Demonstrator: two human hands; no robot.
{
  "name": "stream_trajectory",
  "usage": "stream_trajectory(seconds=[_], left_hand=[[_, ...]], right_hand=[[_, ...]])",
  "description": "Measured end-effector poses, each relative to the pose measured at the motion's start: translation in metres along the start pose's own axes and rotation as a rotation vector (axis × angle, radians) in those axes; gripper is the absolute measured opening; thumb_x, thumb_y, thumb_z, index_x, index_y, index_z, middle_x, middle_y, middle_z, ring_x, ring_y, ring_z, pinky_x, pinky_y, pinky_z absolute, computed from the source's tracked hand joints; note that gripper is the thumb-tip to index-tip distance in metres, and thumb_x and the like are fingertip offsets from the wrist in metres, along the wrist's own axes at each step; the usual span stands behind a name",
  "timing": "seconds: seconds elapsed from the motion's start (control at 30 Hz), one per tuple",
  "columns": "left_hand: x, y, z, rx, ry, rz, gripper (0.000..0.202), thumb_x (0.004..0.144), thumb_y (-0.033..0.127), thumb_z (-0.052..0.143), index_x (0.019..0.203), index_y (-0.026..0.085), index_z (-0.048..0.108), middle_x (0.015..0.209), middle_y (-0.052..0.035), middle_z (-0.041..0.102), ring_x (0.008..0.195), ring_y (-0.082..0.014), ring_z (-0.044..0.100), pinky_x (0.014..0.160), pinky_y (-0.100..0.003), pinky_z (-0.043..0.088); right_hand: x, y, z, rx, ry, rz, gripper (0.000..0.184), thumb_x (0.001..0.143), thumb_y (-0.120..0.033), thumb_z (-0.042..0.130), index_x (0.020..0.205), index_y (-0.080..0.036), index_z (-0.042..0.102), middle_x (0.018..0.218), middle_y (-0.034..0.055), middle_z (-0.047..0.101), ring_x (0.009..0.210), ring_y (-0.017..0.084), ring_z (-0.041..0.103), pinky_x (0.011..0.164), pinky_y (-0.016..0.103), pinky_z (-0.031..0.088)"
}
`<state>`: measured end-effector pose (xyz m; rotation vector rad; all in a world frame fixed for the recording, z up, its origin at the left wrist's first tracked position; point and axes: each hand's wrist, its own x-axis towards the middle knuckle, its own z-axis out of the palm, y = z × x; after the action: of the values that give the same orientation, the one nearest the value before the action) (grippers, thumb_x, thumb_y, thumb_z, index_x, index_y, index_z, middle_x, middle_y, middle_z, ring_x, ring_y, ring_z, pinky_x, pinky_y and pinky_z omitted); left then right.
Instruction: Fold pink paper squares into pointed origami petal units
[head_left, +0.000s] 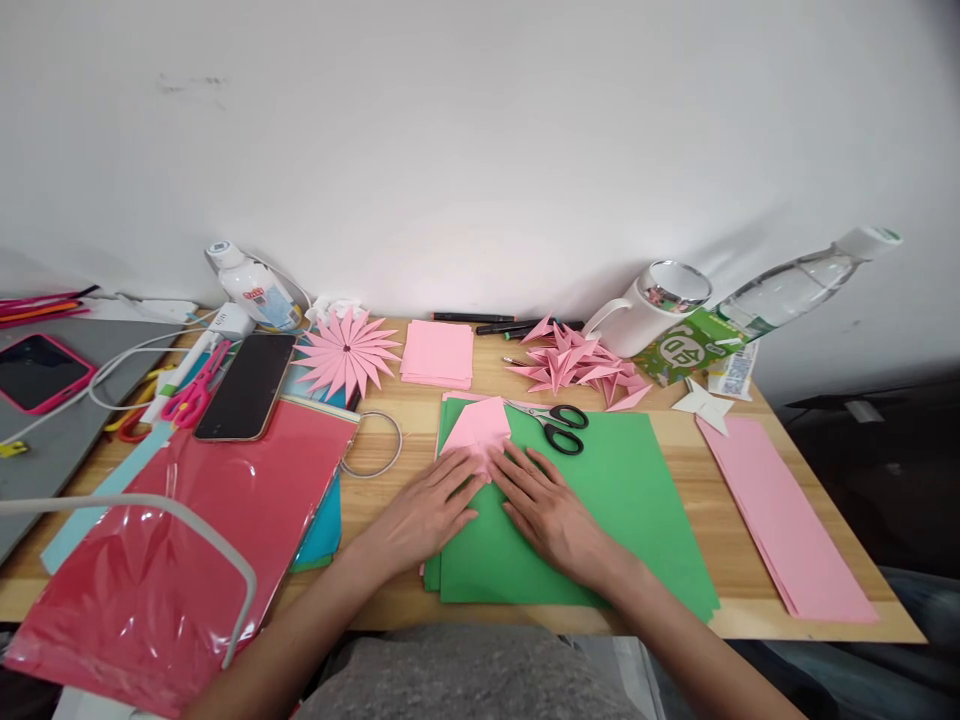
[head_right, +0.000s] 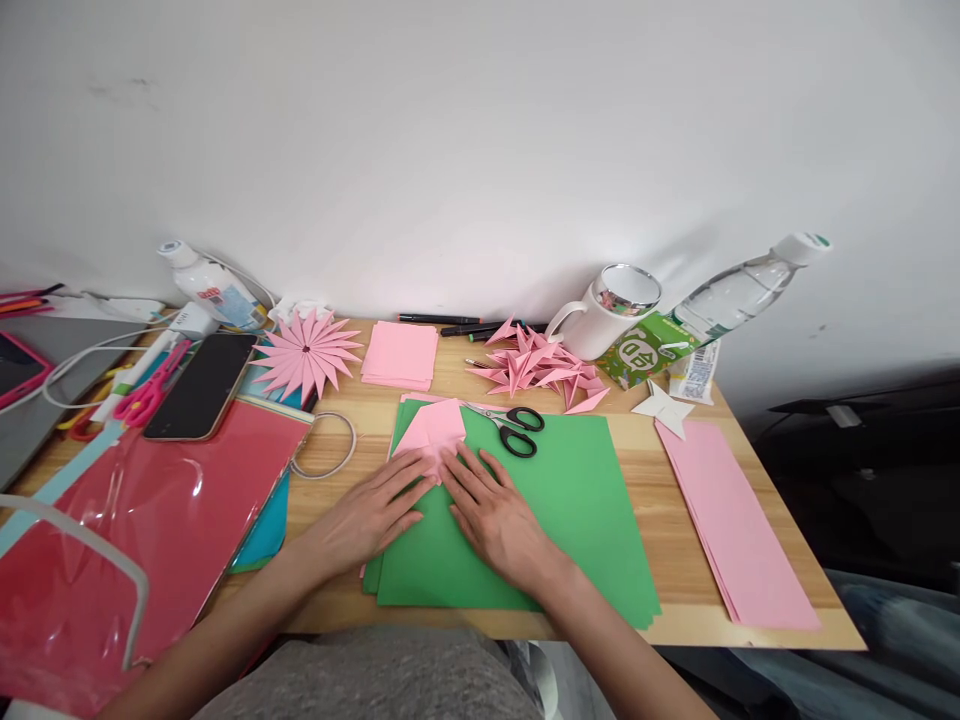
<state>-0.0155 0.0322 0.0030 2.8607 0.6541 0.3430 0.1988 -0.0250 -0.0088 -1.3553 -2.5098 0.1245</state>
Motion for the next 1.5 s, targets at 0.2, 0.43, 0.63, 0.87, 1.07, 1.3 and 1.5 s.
stream_trajectory(seconds=[0.2,0.43,0.63,0.87,1.07,1.3,1.5], left_hand=[[-0.0007,0.0001,0.0009,0.017,-0.007,0.002,0.041,0.092,0.028,0.042,0.13,0.012,0.043,0.135,-0.013,0.048,0.132,-0.0253,0.035,0.104,-0.042,0.042],[-0.0006,-0.0008,-0.0024,0.032,-0.004,0.03,0.037,0.094,0.027,0.039,0.126,0.011,0.047,0.132,-0.0129,0.051,0.132,-0.0237,0.035,0.104,-0.04,0.043],[-0.0007,-0.0001,-0.0003,0.001,-0.012,0.015,0.039,0.092,0.028,0.043,0.127,0.012,0.046,0.131,-0.0116,0.052,0.13,-0.0255,0.037,0.104,-0.042,0.043],[-0.0006,-0.0006,-0.0008,-0.006,0.013,0.026,0.035,0.093,0.027,0.041,0.124,0.013,0.048,0.128,-0.0106,0.053,0.13,-0.0241,0.038,0.104,-0.04,0.043],[-0.0006,-0.0001,0.0019,0.007,0.011,0.016,0.037,0.092,0.028,0.042,0.125,0.013,0.047,0.129,-0.0117,0.053,0.131,-0.0243,0.037,0.103,-0.041,0.043],[-0.0001,0.0021,0.0038,0.026,0.011,0.006,0.04,0.092,0.028,0.044,0.127,0.011,0.045,0.129,-0.0133,0.053,0.129,-0.0268,0.039,0.103,-0.044,0.042],[-0.0008,0.0018,0.0017,0.058,0.012,0.035,0.037,0.092,0.026,0.042,0.126,0.01,0.047,0.129,-0.0134,0.053,0.129,-0.0268,0.04,0.102,-0.042,0.043]], right_hand=[[0.0002,0.0003,0.0011,-0.011,0.01,-0.004,0.046,0.093,-0.018,0.039,0.139,-0.015,0.036,0.143,0.01,0.039,0.136,0.025,0.027,0.106,0.049,0.035],[-0.0005,0.0011,0.0026,0.011,-0.004,0.008,0.047,0.091,-0.017,0.041,0.138,-0.013,0.036,0.143,0.0113,0.039,0.137,0.025,0.025,0.107,0.049,0.033],[-0.0005,0.0015,0.0021,0.05,-0.005,0.022,0.042,0.092,-0.018,0.04,0.134,-0.011,0.041,0.141,0.0127,0.042,0.136,0.024,0.026,0.107,0.049,0.034],[-0.0005,0.0019,0.002,0.068,0.011,0.013,0.042,0.092,-0.017,0.041,0.133,-0.012,0.042,0.139,0.0118,0.044,0.136,0.023,0.027,0.108,0.048,0.033],[0.0003,0.0022,0.0004,0.065,0.01,0.007,0.043,0.092,-0.018,0.039,0.135,-0.015,0.04,0.14,0.0118,0.043,0.135,0.024,0.029,0.106,0.05,0.035],[-0.0005,0.0025,0.0017,0.051,0.02,0.001,0.044,0.092,-0.017,0.039,0.136,-0.015,0.039,0.141,0.0113,0.041,0.135,0.025,0.029,0.105,0.05,0.035],[-0.0003,0.0026,0.0013,0.043,0.011,0.005,0.043,0.092,-0.018,0.039,0.136,-0.013,0.039,0.141,0.0109,0.042,0.136,0.025,0.028,0.106,0.049,0.034]])
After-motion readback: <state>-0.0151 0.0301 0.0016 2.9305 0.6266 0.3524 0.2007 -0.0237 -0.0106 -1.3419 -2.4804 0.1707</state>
